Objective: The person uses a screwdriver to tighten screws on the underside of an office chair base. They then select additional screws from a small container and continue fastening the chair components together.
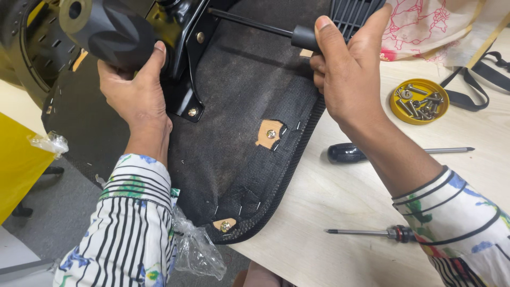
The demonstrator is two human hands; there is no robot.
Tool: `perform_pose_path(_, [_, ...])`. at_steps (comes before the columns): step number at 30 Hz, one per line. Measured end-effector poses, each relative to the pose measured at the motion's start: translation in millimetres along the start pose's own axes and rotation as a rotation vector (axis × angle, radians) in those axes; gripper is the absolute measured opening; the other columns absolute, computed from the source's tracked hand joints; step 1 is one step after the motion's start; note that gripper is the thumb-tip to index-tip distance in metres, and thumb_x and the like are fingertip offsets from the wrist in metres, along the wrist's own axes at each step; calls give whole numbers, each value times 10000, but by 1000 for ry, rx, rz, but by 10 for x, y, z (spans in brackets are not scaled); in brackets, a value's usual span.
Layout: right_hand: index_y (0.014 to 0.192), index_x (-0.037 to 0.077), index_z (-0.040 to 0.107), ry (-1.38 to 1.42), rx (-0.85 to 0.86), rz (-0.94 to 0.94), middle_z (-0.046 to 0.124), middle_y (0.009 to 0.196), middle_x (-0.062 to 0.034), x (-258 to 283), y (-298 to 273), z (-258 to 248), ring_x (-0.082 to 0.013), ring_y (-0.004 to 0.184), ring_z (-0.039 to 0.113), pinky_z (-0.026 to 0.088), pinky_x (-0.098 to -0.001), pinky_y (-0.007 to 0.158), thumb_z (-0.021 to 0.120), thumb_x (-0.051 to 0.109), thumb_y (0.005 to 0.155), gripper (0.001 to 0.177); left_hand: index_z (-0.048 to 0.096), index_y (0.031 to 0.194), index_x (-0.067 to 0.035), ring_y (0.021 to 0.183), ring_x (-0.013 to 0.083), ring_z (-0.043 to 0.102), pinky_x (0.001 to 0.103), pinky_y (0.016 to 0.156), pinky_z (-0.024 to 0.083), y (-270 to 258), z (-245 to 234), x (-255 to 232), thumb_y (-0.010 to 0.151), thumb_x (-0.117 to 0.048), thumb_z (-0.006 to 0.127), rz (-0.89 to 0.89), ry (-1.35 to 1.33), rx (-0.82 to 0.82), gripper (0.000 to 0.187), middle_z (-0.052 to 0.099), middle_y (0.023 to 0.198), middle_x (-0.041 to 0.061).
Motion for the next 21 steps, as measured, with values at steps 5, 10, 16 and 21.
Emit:
perform_pose_path(5, [1609, 145, -249, -4, 2, 6, 500, 921, -1, 26, -9, 7, -46, 704, 499, 386, -181, 540, 570, 206, 1172, 931, 550, 1292, -7, 1206, 220, 691, 349, 1106, 515, 34, -9, 155, 857, -176, 898, 42, 2, 55, 582, 682, 1280, 116])
perform_pose_path(10, [1575, 61, -208, -91, -4, -10, 523, 864, -30, 60, -21, 34, -58, 633, 512, 423, -198, 485, 596, 231, 1127, 936, 384, 1407, 13, 1307, 260, 636, 376, 1172, 467, 27, 14, 258, 940, -179, 864, 121, 108, 7, 697, 597, 1383, 160])
perform_pose_path(16, [1512, -79, -81, -304, 48, -81, 649, 1043, -106, 112, -50, -24, -106, 796, 653, 561, -222, 596, 719, 171, 1072, 946, 219, 1462, 34, 1481, 341, 353, 471, 1322, 266, -743, 388, -141, 1006, -85, 819, 297, 298, -143, 763, 283, 1518, 242])
perform_pose_path(21, [1488, -78, 49, -408, 158, -211, 601, 1297, -134, 192, -155, -152, -188, 1181, 668, 585, -317, 993, 714, 53, 970, 853, 344, 1426, -16, 1320, 258, 488, 454, 1136, 423, -1684, 805, -726, 939, -99, 741, 198, 193, 209, 634, 435, 1423, 164])
Point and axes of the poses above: each hand's wrist, its own y-axis towards the middle knuckle, its own z-axis out of the palm, x = y × z, the point moved 2 cm from there along y, towards the middle knuckle
